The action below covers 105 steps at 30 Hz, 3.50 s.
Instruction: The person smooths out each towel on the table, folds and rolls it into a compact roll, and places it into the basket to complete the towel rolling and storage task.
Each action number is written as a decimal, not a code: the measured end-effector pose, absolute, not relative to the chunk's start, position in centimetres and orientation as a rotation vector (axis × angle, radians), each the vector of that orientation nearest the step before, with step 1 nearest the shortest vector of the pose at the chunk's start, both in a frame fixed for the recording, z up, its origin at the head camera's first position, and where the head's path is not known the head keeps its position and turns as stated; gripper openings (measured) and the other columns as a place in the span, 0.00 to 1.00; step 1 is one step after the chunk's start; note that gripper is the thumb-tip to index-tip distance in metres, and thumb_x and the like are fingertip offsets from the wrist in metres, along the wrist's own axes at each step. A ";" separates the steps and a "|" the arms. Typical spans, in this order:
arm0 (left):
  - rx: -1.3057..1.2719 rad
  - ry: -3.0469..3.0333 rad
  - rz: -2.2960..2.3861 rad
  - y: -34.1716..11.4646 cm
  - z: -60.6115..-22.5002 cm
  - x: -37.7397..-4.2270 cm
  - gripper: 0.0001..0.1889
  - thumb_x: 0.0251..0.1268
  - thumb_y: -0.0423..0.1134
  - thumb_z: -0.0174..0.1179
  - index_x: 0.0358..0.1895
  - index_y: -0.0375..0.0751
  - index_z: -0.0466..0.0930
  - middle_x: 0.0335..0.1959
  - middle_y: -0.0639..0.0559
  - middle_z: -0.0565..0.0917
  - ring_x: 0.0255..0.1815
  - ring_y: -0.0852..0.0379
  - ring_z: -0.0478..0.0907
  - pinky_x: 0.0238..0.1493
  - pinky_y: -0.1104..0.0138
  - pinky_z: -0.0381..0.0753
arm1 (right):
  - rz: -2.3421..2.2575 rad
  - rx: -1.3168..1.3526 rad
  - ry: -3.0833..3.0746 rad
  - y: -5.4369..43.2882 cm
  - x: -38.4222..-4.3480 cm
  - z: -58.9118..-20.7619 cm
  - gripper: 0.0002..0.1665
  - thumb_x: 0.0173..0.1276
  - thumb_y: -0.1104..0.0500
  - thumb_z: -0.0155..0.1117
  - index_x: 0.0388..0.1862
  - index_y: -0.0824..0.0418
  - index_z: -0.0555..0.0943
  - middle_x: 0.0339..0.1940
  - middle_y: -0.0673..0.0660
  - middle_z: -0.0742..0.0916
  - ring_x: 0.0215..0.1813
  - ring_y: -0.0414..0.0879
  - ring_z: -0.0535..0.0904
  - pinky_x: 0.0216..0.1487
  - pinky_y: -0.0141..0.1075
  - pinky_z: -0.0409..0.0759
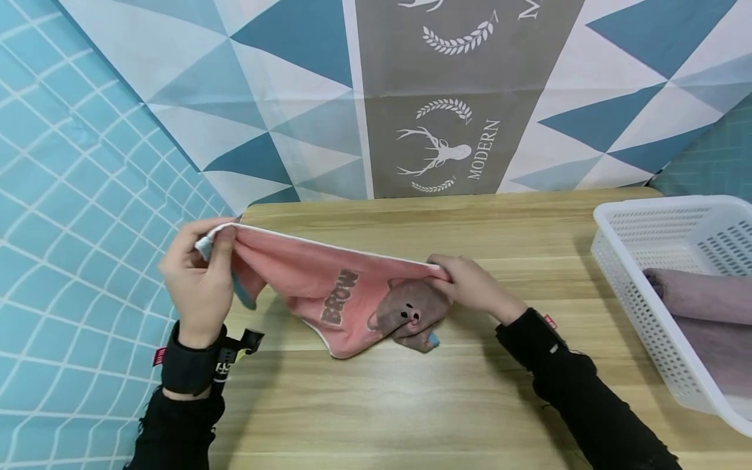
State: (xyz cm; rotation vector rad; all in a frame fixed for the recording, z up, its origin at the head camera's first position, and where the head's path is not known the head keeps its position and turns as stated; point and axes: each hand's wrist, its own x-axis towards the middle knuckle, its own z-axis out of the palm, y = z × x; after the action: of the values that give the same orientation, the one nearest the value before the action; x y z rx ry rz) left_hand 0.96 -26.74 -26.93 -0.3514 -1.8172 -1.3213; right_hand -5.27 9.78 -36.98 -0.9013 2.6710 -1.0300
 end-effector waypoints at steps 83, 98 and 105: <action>-0.773 -3.134 -0.918 -36.8 -39.9 3.8 0.21 0.49 0.50 0.77 0.47 0.59 0.81 0.59 0.51 0.74 0.62 0.47 0.67 0.60 0.51 0.65 | -0.634 -0.837 2.479 22.6 3.1 -39.6 0.29 0.48 0.38 0.79 0.33 0.49 0.70 0.27 0.42 0.70 0.28 0.30 0.64 0.28 0.27 0.64; -0.751 -3.135 -0.806 -37.3 -39.6 4.7 0.15 0.53 0.44 0.76 0.43 0.63 0.84 0.65 0.53 0.74 0.66 0.48 0.66 0.59 0.54 0.69 | -0.740 -0.864 2.582 23.1 3.5 -40.2 0.17 0.58 0.67 0.67 0.29 0.47 0.71 0.23 0.39 0.69 0.27 0.28 0.64 0.26 0.27 0.63; -0.732 -3.144 -0.829 -37.4 -39.4 5.3 0.17 0.56 0.40 0.74 0.47 0.64 0.86 0.67 0.55 0.73 0.67 0.49 0.66 0.58 0.62 0.72 | -0.719 -0.784 2.586 23.5 3.7 -40.2 0.13 0.58 0.67 0.66 0.31 0.48 0.75 0.25 0.40 0.73 0.28 0.28 0.66 0.27 0.27 0.66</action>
State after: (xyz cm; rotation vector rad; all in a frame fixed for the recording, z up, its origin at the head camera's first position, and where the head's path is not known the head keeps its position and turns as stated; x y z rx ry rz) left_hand 5.27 -37.43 -39.42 -0.7316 -3.1441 -0.8288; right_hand 3.69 23.51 -40.18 -0.7843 2.5860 -0.7193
